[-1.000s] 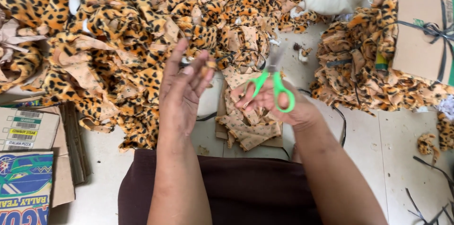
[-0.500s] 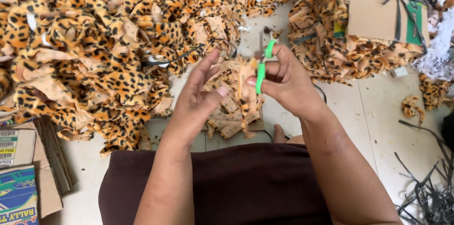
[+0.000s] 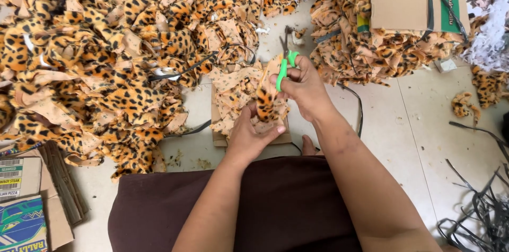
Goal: The person uses shears to cut small pieces of leopard-patterned fabric while sitting on the floor among piles of fabric scraps and cardboard boxes. The person picks up individual scraps and trims them to size with the tool.
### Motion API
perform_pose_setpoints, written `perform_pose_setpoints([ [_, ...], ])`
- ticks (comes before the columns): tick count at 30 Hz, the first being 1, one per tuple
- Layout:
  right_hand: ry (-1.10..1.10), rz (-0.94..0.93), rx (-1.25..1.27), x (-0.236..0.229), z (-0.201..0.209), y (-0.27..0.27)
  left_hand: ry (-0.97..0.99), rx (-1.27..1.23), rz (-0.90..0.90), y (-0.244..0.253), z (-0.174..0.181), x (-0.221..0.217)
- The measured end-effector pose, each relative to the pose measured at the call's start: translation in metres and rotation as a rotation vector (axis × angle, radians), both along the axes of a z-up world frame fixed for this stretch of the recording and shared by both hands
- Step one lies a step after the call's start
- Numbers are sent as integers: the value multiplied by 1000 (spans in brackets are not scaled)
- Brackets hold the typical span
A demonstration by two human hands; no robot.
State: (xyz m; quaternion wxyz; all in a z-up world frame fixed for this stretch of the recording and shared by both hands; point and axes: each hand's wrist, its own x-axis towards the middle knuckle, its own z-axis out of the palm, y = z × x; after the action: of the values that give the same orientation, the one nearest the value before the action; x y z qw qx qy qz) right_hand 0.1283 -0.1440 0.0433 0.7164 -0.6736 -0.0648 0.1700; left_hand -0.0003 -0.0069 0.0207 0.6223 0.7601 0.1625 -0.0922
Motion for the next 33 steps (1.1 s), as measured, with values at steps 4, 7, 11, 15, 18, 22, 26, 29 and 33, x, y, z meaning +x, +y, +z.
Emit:
perform_pose_setpoints([
  [4,-42,88,-54,-22,22,12,-168,215,174,-6,-4,2],
  [7,-170,126,-226,-29,24,15,-522,361,367,-5,-29,8],
  [11,-223,114,-220,-13,23,29,-132,173,268,15,-22,-10],
  [15,-139,138,-209,17,-7,59,259,74,170,43,-78,-7],
  [18,-77,145,-299,32,-41,82,401,81,160,53,-98,-9],
  [22,-118,194,-729,43,-99,115,426,43,222,56,-75,-9],
  [26,-161,212,-853,43,-103,121,495,156,211,58,-62,-5],
  [29,-185,219,-889,43,-105,121,529,273,172,58,-42,-3],
  [33,-148,145,-797,37,-84,110,516,301,175,62,-34,-2],
])
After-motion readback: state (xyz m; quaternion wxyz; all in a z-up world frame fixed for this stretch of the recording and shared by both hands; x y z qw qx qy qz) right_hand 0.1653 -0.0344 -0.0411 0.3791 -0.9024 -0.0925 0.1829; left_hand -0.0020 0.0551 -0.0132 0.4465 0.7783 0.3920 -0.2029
